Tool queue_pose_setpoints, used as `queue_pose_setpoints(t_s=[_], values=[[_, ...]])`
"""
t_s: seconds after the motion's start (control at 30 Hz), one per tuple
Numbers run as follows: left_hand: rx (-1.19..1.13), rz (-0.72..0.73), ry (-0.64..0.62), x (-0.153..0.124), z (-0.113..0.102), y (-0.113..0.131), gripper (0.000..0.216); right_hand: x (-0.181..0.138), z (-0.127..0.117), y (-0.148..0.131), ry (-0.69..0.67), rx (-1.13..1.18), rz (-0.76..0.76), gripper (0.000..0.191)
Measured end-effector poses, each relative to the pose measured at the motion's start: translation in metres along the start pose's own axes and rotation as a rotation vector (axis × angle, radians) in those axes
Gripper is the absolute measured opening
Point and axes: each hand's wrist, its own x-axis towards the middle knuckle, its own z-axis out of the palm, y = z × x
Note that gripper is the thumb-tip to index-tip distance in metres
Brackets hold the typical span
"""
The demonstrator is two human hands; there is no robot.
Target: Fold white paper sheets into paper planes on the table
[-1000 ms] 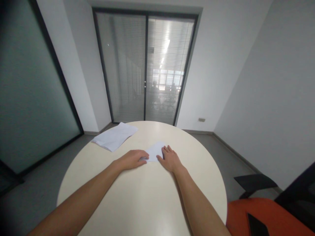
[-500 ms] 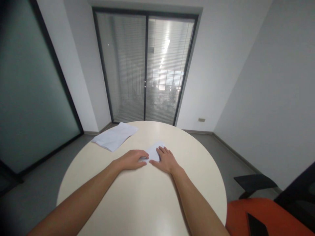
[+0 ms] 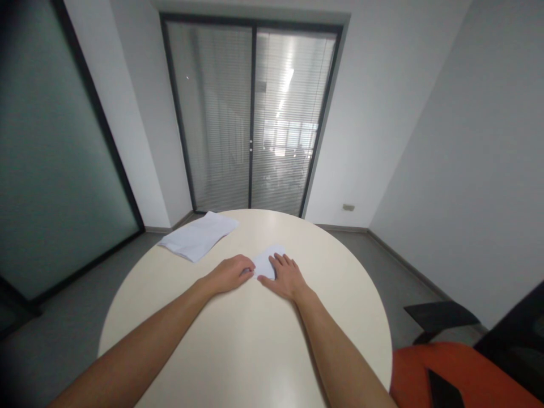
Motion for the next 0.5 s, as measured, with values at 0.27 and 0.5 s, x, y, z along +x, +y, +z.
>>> queue_pose_setpoints(t_s=[0.27,0.5], values=[[0.048,-0.107,0.032,0.002,0.005,0.002,0.015,0.0,-0.001,-0.001,0.031,-0.001,-0.017,0.067],[0.06,-0.164,0.059,0.002,0.011,-0.004,0.011,0.0,-0.003,0.0,0.064,-0.01,-0.049,0.061]])
